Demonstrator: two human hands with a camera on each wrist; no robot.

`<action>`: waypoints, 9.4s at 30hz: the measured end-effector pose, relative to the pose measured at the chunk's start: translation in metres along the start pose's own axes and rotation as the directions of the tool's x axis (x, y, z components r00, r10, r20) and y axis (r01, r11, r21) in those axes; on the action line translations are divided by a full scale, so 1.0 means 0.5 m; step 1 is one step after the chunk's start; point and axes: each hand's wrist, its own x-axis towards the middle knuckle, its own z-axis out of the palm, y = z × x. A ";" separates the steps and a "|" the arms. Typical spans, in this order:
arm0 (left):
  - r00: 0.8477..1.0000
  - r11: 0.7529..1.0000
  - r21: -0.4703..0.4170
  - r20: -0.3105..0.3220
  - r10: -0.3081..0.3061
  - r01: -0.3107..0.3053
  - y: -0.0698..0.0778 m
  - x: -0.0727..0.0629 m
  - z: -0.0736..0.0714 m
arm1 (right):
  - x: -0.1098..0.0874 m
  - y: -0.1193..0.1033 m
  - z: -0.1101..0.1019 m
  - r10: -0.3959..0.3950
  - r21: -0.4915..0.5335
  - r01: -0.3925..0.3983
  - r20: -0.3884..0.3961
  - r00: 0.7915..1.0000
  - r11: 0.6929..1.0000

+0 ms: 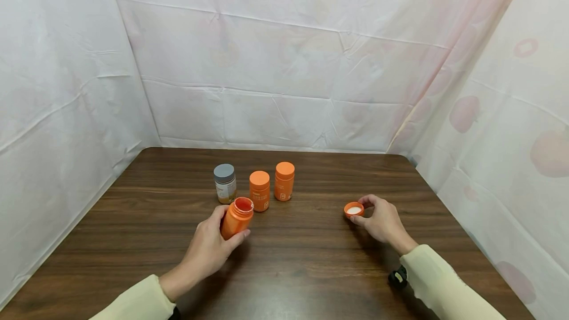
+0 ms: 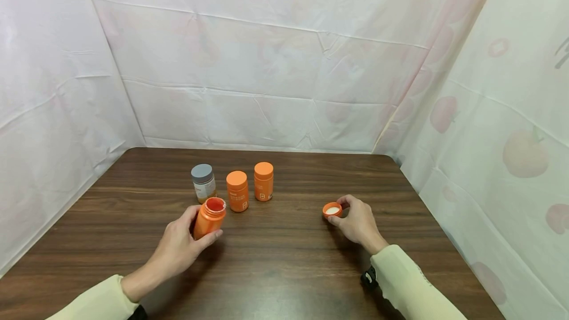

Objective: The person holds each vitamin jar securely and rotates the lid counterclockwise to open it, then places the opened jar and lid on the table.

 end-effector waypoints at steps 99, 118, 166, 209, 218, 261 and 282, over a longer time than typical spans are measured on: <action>0.894 0.906 -0.027 -0.157 -0.421 0.422 -0.120 0.046 -0.100 | -0.110 -0.073 0.003 -0.277 -0.049 0.272 -0.151 0.949 0.961; 0.954 0.992 0.001 -0.274 -0.123 0.129 -0.027 0.080 -0.116 | -0.113 -0.087 0.003 -0.326 -0.069 0.318 -0.181 0.928 0.946; 0.933 0.955 -0.144 -0.222 -0.285 0.258 -0.015 0.160 0.006 | -0.144 -0.102 0.020 -0.402 -0.034 0.403 -0.202 0.893 0.914; 0.859 0.868 -0.172 -0.148 -0.490 0.465 -0.077 0.200 0.047 | -0.151 -0.093 0.025 -0.401 -0.057 0.397 -0.173 0.900 0.916; 0.866 0.878 -0.170 -0.162 -0.473 0.447 -0.079 0.195 0.044 | -0.150 -0.094 0.028 -0.406 -0.056 0.402 -0.169 0.898 0.914; 0.955 0.971 -0.128 -0.191 -0.225 0.203 -0.002 0.110 -0.006 | -0.146 -0.098 0.035 -0.411 0.009 0.412 -0.044 0.911 0.911; 0.990 0.991 -0.118 -0.118 -0.082 0.068 0.029 0.055 -0.012 | -0.143 -0.108 0.032 -0.512 -0.050 0.511 -0.026 0.858 0.858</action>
